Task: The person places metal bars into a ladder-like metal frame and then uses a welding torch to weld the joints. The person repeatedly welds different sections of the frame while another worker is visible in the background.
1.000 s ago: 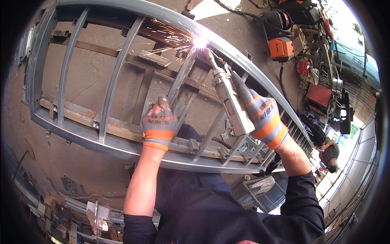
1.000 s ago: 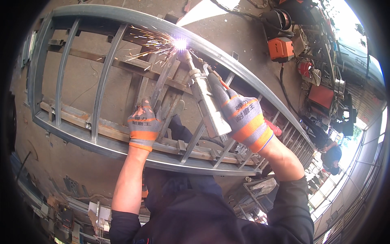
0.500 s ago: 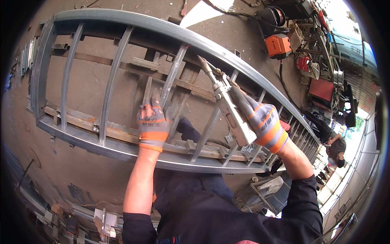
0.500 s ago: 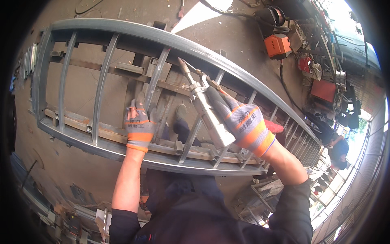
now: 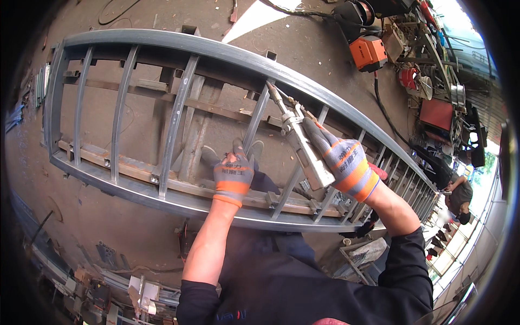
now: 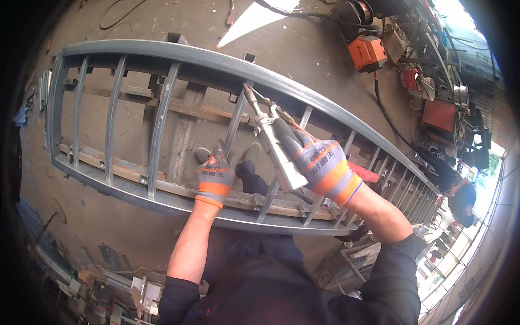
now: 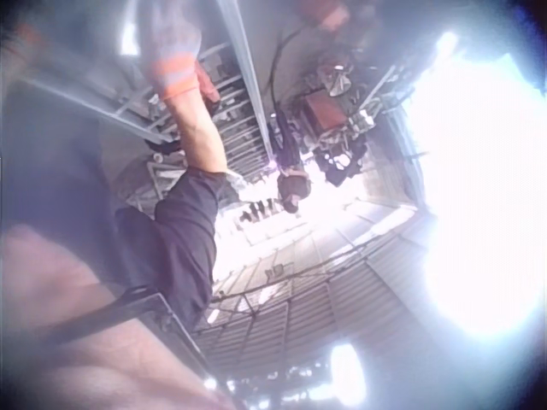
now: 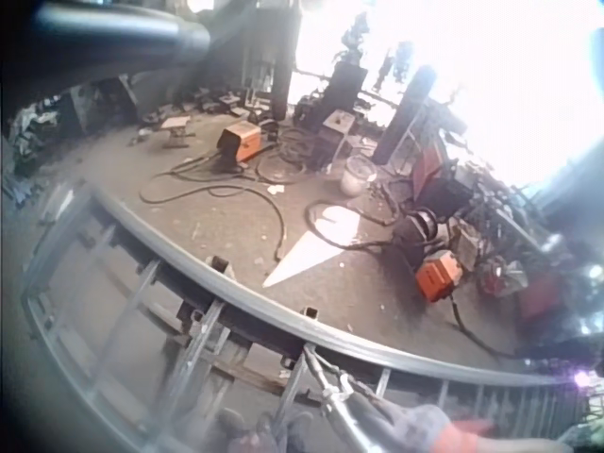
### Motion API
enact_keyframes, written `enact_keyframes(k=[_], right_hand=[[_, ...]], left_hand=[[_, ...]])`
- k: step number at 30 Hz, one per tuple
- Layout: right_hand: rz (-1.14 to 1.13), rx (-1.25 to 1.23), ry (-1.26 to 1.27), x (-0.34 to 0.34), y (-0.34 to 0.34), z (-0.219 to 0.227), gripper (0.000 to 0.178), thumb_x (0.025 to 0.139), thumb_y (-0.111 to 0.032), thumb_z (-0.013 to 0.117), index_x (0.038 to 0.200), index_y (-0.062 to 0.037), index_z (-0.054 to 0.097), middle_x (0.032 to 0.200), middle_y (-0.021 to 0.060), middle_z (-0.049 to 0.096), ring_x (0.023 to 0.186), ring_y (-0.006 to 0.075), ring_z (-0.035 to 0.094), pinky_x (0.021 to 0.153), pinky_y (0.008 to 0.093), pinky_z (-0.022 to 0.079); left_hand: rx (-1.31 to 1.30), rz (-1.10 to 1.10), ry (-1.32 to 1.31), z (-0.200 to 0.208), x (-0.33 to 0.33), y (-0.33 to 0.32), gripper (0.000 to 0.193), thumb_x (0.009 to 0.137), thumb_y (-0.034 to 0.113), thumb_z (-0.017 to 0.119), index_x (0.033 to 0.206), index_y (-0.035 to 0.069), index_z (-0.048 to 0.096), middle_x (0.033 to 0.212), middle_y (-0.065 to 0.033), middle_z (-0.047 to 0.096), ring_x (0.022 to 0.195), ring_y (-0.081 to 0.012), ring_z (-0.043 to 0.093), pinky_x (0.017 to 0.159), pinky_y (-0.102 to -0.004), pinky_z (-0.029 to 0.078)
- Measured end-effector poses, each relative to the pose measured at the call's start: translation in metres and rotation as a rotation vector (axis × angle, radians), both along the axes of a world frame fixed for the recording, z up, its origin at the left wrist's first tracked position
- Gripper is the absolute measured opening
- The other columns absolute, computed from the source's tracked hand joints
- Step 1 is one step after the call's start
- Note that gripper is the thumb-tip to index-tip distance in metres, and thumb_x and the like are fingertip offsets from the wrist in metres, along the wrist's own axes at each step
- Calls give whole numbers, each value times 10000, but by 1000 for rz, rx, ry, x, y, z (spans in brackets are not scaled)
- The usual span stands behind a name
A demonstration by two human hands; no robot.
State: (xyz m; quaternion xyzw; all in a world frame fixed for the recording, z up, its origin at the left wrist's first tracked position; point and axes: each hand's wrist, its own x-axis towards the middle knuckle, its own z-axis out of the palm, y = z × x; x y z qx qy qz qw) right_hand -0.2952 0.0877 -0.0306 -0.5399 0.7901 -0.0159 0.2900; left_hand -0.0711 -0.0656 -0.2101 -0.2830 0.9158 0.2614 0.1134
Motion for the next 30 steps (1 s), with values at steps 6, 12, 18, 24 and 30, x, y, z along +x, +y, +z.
enact_keyframes(k=[6, 12, 18, 24, 30], right_hand=[[-39, -25, -33, -3, 0, -4, 780, 818, -54, 661, 1558, 49, 436, 1387, 285, 601, 1062, 448, 672, 871, 460, 568], [-38, -13, -21, -4, 1, -8, 782, 784, -93, 704, 1514, 66, 469, 1224, 277, 642, 957, 443, 686, 786, 475, 564], [-13, -16, 39, -2, 5, -15, 794, 760, -120, 740, 1493, 50, 488, 1013, 217, 632, 818, 416, 679, 681, 470, 539], [-3, -6, 83, 0, 4, -14, 810, 775, -145, 743, 1517, 31, 470, 954, 201, 603, 766, 406, 661, 651, 475, 520], [-33, -75, 61, 2, -3, -10, 778, 750, -115, 722, 1480, 20, 492, 939, 202, 606, 742, 395, 660, 619, 476, 514]], left_hand=[[-31, 17, 80, -9, 2, 1, 607, 787, 178, 768, 1318, -65, 602, 927, -223, 722, 771, -381, 742, 665, -456, 604], [-78, 27, 134, -2, -2, -2, 621, 783, 178, 783, 1315, -74, 584, 874, -211, 716, 737, -393, 732, 645, -467, 595], [-23, 62, 201, 11, -8, -7, 292, 965, 261, 717, 1092, 22, 608, 774, -188, 708, 734, -368, 743, 636, -455, 595], [-11, 32, 170, 14, -9, -9, 324, 965, 274, 721, 1114, 8, 610, 783, -202, 708, 739, -381, 742, 644, -462, 594], [2, 30, 156, 9, -7, -8, 309, 967, 283, 723, 1074, 16, 614, 777, -209, 704, 739, -388, 743, 647, -466, 597]])
